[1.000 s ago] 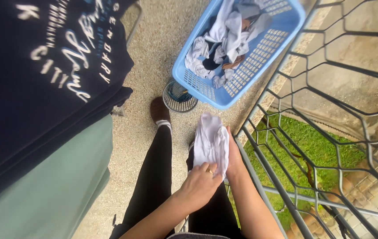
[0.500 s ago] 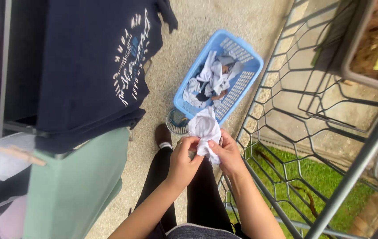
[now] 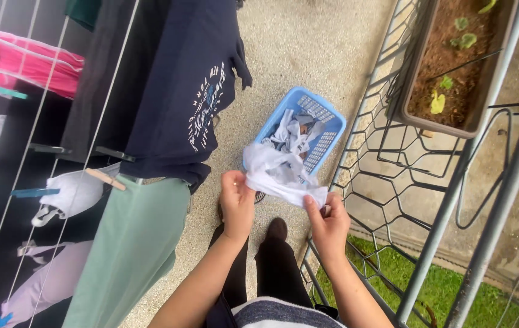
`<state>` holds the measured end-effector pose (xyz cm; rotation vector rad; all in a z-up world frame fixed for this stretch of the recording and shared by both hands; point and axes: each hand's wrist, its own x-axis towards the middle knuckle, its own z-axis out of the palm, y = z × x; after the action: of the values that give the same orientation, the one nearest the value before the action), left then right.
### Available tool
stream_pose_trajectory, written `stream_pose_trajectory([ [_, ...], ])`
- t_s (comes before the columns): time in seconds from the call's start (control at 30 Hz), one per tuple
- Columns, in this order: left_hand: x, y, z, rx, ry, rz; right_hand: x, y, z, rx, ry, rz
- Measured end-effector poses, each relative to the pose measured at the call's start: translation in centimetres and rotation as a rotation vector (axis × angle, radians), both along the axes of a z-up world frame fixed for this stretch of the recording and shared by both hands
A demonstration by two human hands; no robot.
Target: The person hangs various small clothing items, including socks and underwear, on a drying rack using clothespins. They pick items from a blue laundry basket, unfold them, and secure them to the rack's lines.
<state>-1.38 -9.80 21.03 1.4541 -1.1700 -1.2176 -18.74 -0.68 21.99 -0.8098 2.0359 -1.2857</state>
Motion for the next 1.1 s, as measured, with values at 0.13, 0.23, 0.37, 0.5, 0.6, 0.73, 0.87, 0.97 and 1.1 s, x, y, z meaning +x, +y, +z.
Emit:
stream_pose_trajectory([
  [0.13, -2.4, 0.1, 6.7, 0.104, 0.281, -0.069, -0.9, 1.3, 2.0, 0.137, 0.047, 0.055],
  [0.23, -2.7, 0.7, 10.8, 0.219, 0.615, -0.119, -1.7, 1.3, 5.1, 0.454, 0.154, 0.293],
  [0.37, -0.6, 1.3, 14.6, 0.341, 0.591, -0.487, -1.3, -0.1, 11.2, 0.156, -0.079, 0.162],
  [0.5, 0.3, 4.4, 3.3, 0.334, 0.533, -0.63, -1.1, -0.7, 13.4, 0.164, -0.464, 0.414],
  [0.6, 0.1, 4.7, 7.8, 0.368, 0.565, -0.563, 0.7, 0.3, 12.1, 0.009, -0.54, 0.357],
  [0.73, 1.3, 5.0, 13.7, 0.461, 0.549, -0.359, 0.1, 1.2, 11.7, -0.027, -0.645, 0.337],
  [0.87, 1.2, 6.2, 13.5, 0.508, 0.542, -0.247, 0.7, 1.4, 13.6, -0.043, -0.7, 0.3],
  [0.97, -0.3, 7.0, 10.4, 0.365, 0.446, -0.181, 1.1, 1.8, 15.3, -0.049, -0.701, 0.301],
  [1.1, 0.0, 7.3, 11.8, 0.135, 0.123, 0.006, 1.5, 2.2, 16.1, -0.089, -0.646, 0.402],
])
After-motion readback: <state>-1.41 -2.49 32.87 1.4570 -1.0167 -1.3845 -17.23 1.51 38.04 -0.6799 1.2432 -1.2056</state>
